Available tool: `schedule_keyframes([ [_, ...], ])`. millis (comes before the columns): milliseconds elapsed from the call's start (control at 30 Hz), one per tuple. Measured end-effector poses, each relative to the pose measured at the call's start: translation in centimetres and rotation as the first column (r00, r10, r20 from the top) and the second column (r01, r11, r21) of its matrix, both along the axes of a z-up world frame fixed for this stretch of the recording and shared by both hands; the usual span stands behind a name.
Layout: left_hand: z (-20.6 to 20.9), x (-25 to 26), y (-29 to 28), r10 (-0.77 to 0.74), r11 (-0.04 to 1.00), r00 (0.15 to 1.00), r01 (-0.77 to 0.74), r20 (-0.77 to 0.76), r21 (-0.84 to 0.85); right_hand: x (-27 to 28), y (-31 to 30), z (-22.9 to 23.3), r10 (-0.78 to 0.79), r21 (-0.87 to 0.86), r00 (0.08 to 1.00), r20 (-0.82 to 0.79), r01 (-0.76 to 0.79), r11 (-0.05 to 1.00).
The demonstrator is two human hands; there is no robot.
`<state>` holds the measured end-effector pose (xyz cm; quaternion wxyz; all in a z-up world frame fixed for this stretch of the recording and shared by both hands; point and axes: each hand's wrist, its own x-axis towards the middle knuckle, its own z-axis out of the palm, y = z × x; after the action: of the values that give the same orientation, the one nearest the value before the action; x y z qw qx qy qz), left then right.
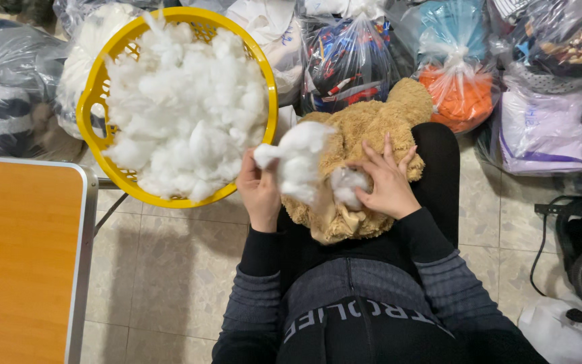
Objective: The person repeatedly takes handfuls of white stuffing from a yellow basket and inserts them into a light brown teddy bear held on their lap. They press and distribute the stuffing inside the bear throughout the clip.
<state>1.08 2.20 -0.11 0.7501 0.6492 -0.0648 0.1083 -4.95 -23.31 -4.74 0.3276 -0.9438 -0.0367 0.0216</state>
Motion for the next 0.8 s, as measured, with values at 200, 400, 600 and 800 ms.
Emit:
schedule_keyframes([
  [200,-2.2,1.7,0.8,0.058,0.998,0.981,-0.052,-0.184,0.038,0.4,1.6,0.4,0.066,0.066,0.988,0.142,-0.076,0.995],
  [400,-6.3,7.6,1.4,0.091,0.984,0.923,-0.142,-0.374,-0.110,1.6,4.2,0.7,0.078,0.046,0.967,0.242,-0.092,0.995],
  [600,-4.3,19.1,4.6,0.196,0.855,0.952,-0.282,-0.234,-0.434,2.1,4.9,0.9,0.151,0.000,0.969,0.197,-0.154,0.988],
  [800,-3.4,20.8,4.3,0.236,0.912,0.942,-0.299,-0.239,-0.280,1.5,4.2,0.0,0.127,0.033,0.982,0.141,-0.133,0.991],
])
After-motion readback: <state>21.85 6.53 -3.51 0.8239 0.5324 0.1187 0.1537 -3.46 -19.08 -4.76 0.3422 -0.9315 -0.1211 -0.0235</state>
